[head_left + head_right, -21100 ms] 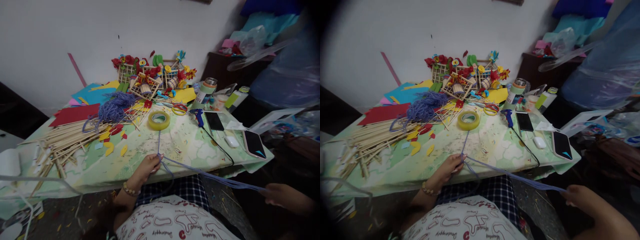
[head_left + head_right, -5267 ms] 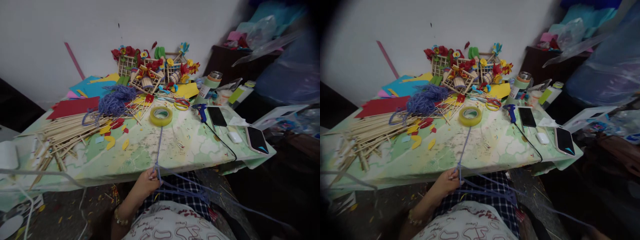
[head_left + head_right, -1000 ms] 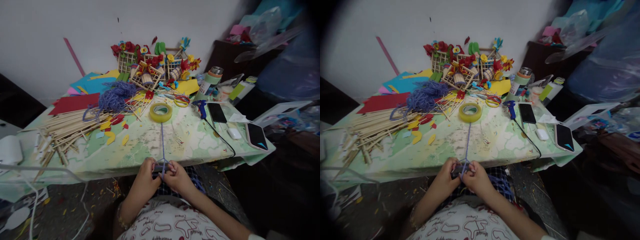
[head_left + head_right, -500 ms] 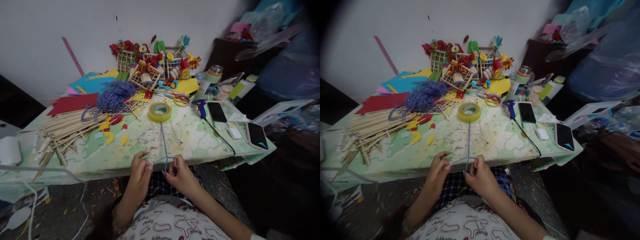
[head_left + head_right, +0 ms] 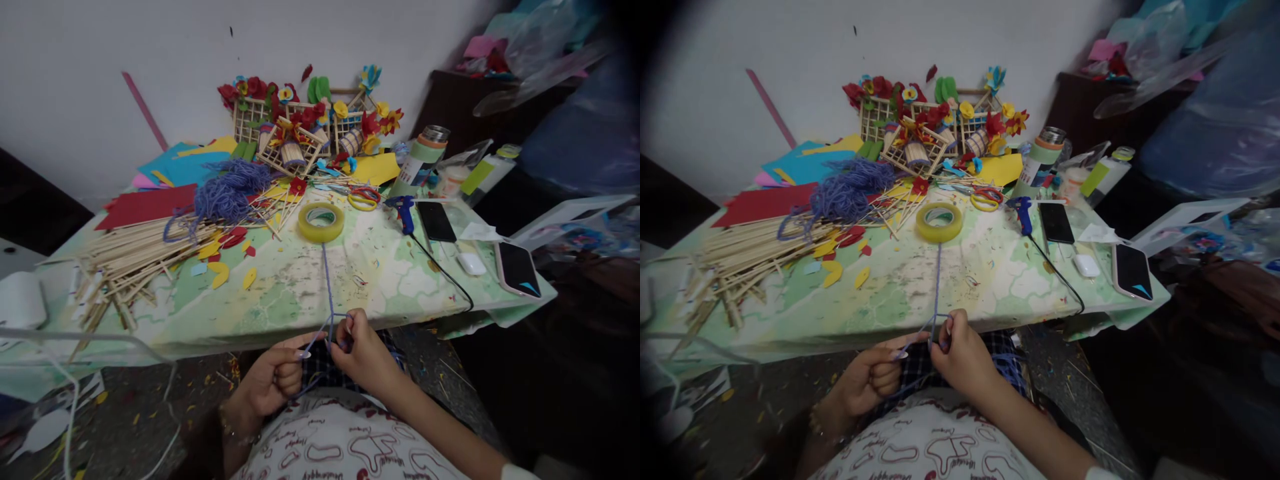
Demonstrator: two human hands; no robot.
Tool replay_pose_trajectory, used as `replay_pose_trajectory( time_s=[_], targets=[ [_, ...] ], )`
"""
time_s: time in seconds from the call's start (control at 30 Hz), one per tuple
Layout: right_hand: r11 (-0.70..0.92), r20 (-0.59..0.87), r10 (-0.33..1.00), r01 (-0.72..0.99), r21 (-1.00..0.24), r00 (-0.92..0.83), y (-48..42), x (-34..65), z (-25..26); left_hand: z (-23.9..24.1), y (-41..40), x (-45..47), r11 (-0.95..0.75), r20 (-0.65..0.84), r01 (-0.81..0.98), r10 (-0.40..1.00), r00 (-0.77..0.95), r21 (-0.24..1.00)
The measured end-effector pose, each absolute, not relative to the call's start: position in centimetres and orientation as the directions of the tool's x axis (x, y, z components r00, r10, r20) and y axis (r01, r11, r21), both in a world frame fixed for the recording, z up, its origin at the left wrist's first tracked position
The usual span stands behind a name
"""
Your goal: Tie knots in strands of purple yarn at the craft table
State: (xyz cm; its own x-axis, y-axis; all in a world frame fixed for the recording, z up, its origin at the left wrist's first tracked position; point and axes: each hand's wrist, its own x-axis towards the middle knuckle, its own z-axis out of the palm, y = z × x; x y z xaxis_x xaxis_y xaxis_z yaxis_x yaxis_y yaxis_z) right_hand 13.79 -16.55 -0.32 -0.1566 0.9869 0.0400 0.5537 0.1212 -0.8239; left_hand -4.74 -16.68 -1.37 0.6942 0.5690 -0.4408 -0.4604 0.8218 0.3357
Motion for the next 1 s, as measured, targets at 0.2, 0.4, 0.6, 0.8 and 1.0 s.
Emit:
replay_pose_trajectory(
  time_s=[0.2,0.4,0.6,0.8,1.0],
  targets=[
    [0.111,0.019,0.984,0.537,-0.836,-0.175,-16.4,13.2,0.0,-1.3,-15.7,-3.4,0.790,-0.310,-0.379,0.558,0.769,0.483],
    [0.141,0.004,0.979,0.655,-0.742,-0.206,-16.8,14.3,1.2,0.2,-15.6,-0.9,0.598,-0.441,-0.230,0.754,0.486,0.768],
    [0.222,0.247,0.967,0.684,-0.694,-0.063,-17.5,15.9,3.5,0.6,-16.4,-0.8,0.273,-0.309,0.193,0.932,0.189,0.942],
    [-0.224,-0.189,0.969,-0.241,-0.944,-0.160,-17.7,14.9,2.8,0.4,-16.7,-0.8,0.148,-0.232,0.411,0.959,0.162,0.900],
    [-0.647,-0.472,0.757,-0.613,-0.453,-0.451,-17.0,15.2,2.0,0.5,-16.7,-0.9,0.129,-0.217,0.435,0.963,0.159,0.891]
  ],
)
